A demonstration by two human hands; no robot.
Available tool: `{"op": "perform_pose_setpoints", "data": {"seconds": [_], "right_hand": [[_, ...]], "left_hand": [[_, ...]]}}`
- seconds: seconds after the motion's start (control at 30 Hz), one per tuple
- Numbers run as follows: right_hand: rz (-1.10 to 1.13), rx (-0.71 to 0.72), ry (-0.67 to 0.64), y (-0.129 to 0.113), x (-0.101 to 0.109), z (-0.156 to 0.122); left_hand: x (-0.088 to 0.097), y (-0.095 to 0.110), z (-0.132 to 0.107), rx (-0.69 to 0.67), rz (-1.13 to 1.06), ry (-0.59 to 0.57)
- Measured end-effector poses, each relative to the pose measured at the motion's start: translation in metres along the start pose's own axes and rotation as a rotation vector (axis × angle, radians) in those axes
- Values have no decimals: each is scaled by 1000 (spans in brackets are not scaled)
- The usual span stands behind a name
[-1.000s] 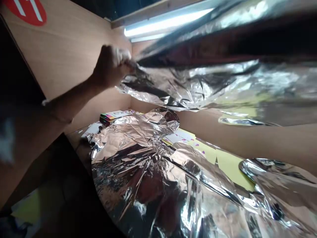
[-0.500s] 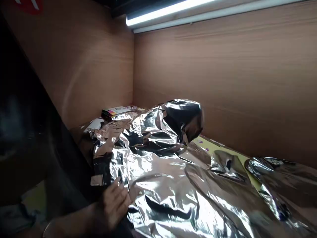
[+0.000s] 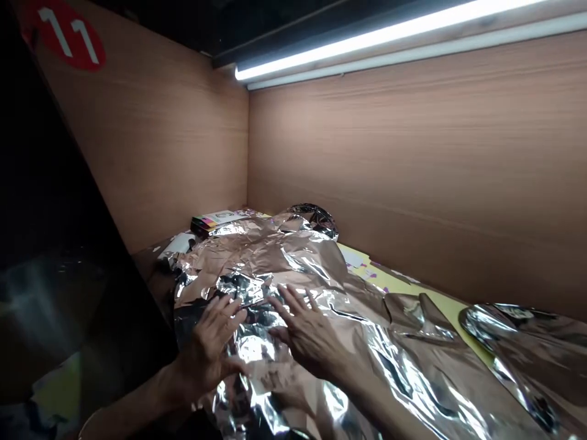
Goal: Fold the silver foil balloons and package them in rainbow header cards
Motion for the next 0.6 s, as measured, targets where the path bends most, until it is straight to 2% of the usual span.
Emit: {"op": "perform_pose_setpoints", "data": {"seconds": [0.07, 0.13, 0.2, 0.27, 0.37, 0.43, 0.5, 0.6], "right_hand": [[52, -21, -99, -12, -26, 22], [107, -52, -151, -20, -49, 35], [148, -50, -166, -29, -65, 40], [176, -22, -157, -39, -73, 38], [215, 5, -117, -50, -73, 34], [249, 16, -96, -55, -71, 34], [291, 29, -84, -59, -68, 35], [343, 31, -91, -61, -65, 37]], "left_hand": [[-18, -26, -5, 62, 95, -86], [-43, -43, -16, 108, 115, -189], [-64, -52, -28, 159, 89, -248], [-77, -55, -39, 196, 32, -277], [-82, -56, -48, 259, -78, -315], [-80, -64, -46, 345, -162, -340], [-74, -85, -37, 491, -214, -334], [-65, -133, -8, 741, -220, -290]]}}
Point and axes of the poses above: each hand's wrist, its own z-axis towards the middle knuckle, its own x-axis out of the back of the hand, y = z × x, the point moved 9 cm from there along z, towards the middle knuckle, and after that the axes turned 3 degrees about z, right-handed, at the moved point
